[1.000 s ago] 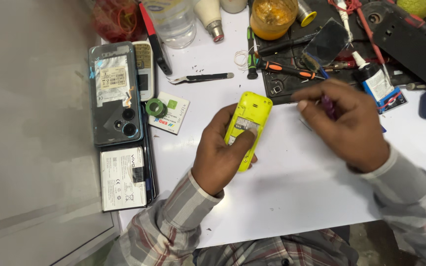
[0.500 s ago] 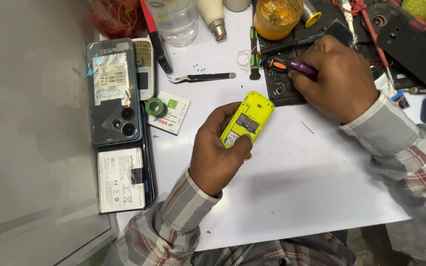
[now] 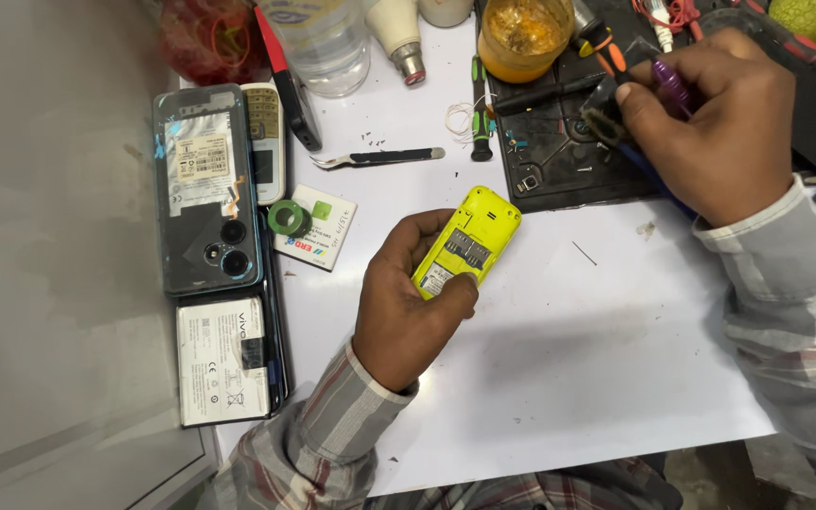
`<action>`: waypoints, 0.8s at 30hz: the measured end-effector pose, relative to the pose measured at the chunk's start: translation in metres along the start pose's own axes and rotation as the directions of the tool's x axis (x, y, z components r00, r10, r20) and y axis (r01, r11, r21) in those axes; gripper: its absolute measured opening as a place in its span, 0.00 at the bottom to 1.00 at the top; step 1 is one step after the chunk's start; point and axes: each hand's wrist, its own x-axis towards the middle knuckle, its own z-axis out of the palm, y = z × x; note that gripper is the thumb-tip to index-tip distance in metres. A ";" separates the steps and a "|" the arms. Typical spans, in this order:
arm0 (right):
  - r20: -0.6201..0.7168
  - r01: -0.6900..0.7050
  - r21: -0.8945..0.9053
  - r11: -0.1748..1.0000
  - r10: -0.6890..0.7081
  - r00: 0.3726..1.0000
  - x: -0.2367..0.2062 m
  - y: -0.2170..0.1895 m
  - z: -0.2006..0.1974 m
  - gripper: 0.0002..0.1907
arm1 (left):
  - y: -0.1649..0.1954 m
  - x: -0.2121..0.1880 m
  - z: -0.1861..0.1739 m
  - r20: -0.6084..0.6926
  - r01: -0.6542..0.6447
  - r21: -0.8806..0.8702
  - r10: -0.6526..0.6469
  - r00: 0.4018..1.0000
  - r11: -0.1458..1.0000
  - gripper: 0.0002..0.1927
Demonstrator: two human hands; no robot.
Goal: The person assembles two feature phones on a repair bench. They place a keypad membrane into a beige phone chassis, insert the motherboard, and snap the front cover on. They then remove screws from a yellow phone, place a battery inside, and reattach the back cover.
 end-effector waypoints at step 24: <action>0.344 0.094 -0.034 0.995 -0.077 0.936 0.004 -0.022 -0.024 0.14 | -0.003 0.000 -0.002 0.020 -0.004 -0.004 0.004 1.000 1.000 0.29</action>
